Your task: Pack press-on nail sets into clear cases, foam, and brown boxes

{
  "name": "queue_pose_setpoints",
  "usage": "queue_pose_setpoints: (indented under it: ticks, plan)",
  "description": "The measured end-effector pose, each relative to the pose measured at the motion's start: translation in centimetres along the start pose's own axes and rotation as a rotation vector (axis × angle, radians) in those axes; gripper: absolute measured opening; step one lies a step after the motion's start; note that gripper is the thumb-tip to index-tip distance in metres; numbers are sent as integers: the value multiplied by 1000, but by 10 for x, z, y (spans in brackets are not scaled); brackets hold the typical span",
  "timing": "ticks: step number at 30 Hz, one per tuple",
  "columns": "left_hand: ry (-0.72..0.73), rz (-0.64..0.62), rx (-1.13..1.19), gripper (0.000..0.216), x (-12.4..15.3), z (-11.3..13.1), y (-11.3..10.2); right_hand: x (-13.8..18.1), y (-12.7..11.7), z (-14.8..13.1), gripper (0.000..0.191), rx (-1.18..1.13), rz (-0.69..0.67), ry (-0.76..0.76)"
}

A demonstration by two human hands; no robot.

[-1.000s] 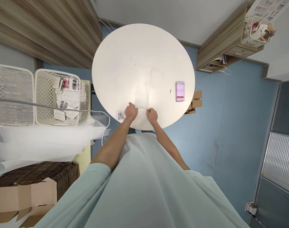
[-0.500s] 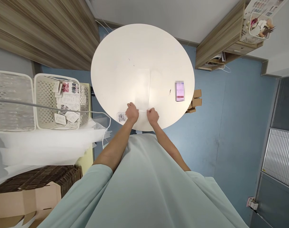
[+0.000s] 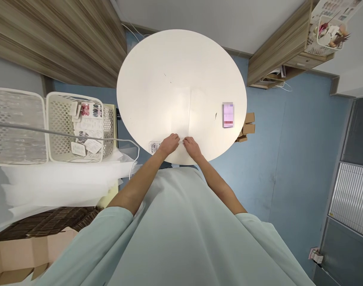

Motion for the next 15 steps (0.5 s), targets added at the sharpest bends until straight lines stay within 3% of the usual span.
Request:
queue_pose_setpoints:
  ticks: [12,15]
  plan:
    - [-15,-11,-53,29,-14,0,-2,-9,-14,-18,43,56,44,87]
    - [-33,-16,-54,32,-16,-1,-2,-6,-17,-22,37,57,27,59]
Point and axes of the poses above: each hand's wrist, its own x-axis away from the middle knuckle, its own y-axis out of the palm, z = x × y, the point moved 8 cm from there along -x, towards the middle knuckle, and after that the axes turned 14 degrees about -x, right-handed, at the moved point
